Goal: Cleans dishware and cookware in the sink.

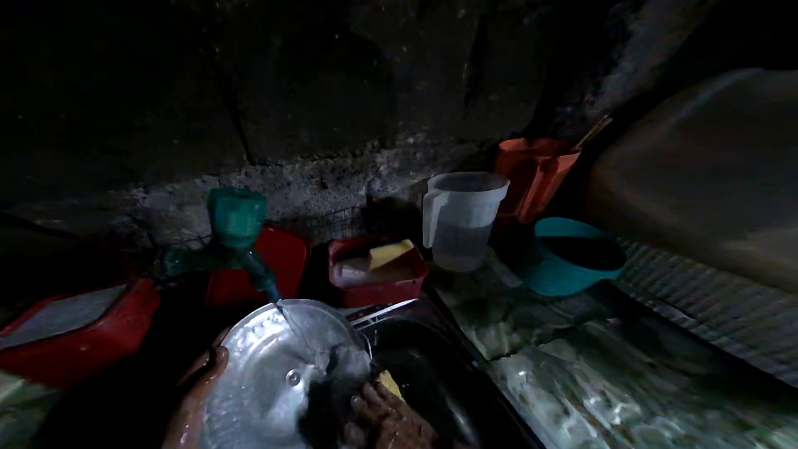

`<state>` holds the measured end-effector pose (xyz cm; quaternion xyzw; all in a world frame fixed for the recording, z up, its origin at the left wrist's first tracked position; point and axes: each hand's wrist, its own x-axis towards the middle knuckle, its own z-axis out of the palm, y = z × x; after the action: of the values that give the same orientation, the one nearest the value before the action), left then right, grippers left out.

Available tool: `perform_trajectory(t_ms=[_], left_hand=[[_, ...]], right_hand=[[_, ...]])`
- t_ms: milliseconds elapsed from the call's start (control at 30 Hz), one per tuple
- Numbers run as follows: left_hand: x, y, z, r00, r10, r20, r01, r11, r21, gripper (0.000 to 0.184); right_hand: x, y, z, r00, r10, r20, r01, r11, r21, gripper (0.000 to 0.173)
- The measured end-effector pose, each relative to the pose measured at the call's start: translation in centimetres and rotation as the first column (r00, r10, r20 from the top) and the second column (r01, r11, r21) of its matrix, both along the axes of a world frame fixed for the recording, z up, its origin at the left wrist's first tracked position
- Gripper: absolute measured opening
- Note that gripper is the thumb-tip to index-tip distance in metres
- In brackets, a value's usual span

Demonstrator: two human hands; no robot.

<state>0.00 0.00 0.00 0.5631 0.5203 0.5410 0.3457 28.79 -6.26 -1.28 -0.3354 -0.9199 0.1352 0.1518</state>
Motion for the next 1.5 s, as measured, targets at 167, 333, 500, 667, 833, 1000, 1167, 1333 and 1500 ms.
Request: perform_trajectory(t_ms=[167, 333, 500, 667, 833, 1000, 1167, 1333, 1500], left_hand=[[3.2, -1.9, 3.6, 0.999, -0.02, -0.037, 0.013, 0.981, -0.192, 0.04], [5.3, -1.9, 3.9, 1.0, -0.016, 0.02, 0.02, 0.981, -0.193, 0.038], [4.1, -2.6, 4.4, 0.996, -0.045, 0.072, 0.06, 0.975, -0.213, 0.04], [5.1, -3.7, 4.7, 0.999, 0.037, 0.009, -0.032, 0.955, -0.294, 0.041], [5.3, -3.7, 5.5, 1.0, 0.005, -0.003, -0.006, 0.935, -0.354, 0.049], [2.1, -3.1, 5.6, 0.997, -0.064, -0.049, 0.044, 0.939, -0.342, 0.044], [2.8, -3.3, 6.1, 0.991, 0.019, -0.133, -0.074, 0.904, -0.421, 0.032], [3.0, -3.8, 6.9, 0.954, -0.104, -0.282, -0.001, 0.937, -0.348, 0.011], [3.6, -5.2, 8.5, 0.934, -0.102, -0.343, 0.007, 0.964, -0.267, 0.046]], right_hand=[[-0.4, 4.2, 0.1, 0.971, -0.19, 0.147, 0.202, 0.977, -0.074, 0.035], [-6.8, 2.2, 2.1, 0.865, -0.242, -0.439, 0.214, 0.97, -0.113, 0.045], [-7.6, 4.2, -1.5, 0.89, -0.166, -0.424, 0.232, 0.967, 0.109, 0.054], [-8.6, 6.0, 0.4, 0.661, -0.642, -0.39, 0.536, 0.767, -0.354, 0.037], [-11.2, 4.9, 1.9, 0.549, -0.45, -0.704, 0.294, 0.893, -0.341, 0.032], [-8.9, 5.0, -0.1, 0.842, -0.156, -0.517, 0.177, 0.984, -0.009, 0.039], [-9.3, 5.9, 1.4, 0.756, -0.202, -0.623, 0.323, 0.943, 0.086, 0.036], [-9.7, 7.8, 2.3, 0.898, 0.148, -0.415, 0.031, 0.918, 0.395, 0.032], [-7.0, 8.6, 3.4, 0.949, -0.274, -0.157, 0.218, 0.928, -0.301, 0.045]])
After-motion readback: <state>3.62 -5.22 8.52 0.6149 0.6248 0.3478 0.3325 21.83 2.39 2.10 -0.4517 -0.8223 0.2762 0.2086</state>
